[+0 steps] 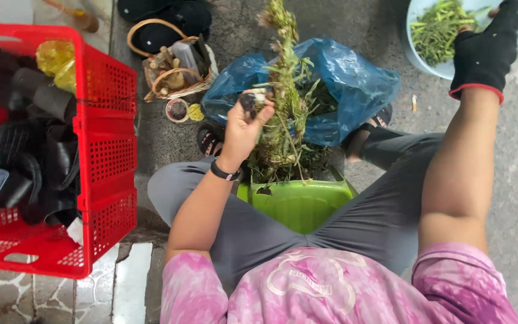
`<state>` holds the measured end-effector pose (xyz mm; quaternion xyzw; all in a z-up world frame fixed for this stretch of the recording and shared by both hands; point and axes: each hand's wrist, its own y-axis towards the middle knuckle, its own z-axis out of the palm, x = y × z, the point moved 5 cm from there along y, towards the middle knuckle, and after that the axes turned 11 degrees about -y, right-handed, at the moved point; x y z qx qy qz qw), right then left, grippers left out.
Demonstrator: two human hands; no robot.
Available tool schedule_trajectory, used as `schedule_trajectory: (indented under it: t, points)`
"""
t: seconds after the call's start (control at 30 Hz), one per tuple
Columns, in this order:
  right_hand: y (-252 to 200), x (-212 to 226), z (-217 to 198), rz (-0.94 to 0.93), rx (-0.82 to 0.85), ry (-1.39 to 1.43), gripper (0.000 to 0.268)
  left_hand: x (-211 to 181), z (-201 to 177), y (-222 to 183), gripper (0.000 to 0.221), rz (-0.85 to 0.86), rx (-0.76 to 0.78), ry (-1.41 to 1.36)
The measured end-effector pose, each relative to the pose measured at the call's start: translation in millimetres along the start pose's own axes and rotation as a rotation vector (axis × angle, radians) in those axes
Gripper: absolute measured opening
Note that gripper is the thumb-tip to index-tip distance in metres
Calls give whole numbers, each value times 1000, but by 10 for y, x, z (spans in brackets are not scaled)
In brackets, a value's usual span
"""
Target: The person is sitting on a stool and cleaning green plants by stripping leaves from the stems and sorting them into a bowl.
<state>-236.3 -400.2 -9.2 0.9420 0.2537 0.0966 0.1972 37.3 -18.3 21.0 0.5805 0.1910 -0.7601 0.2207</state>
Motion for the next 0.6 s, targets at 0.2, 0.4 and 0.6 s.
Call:
schedule_trajectory:
  t: [0.2,0.4,0.6]
  points:
    - [-256,1038,-255,-200,230,1118,5,313,-186,13,30,-19,-86,-493]
    - [-765,2323,-1151,-401,807,1030,10,206,-447,11,36,-62,-289,-610]
    - [-864,2604,-1053,-683,765,969,20,386,-652,-4,52,-196,-568,-681]
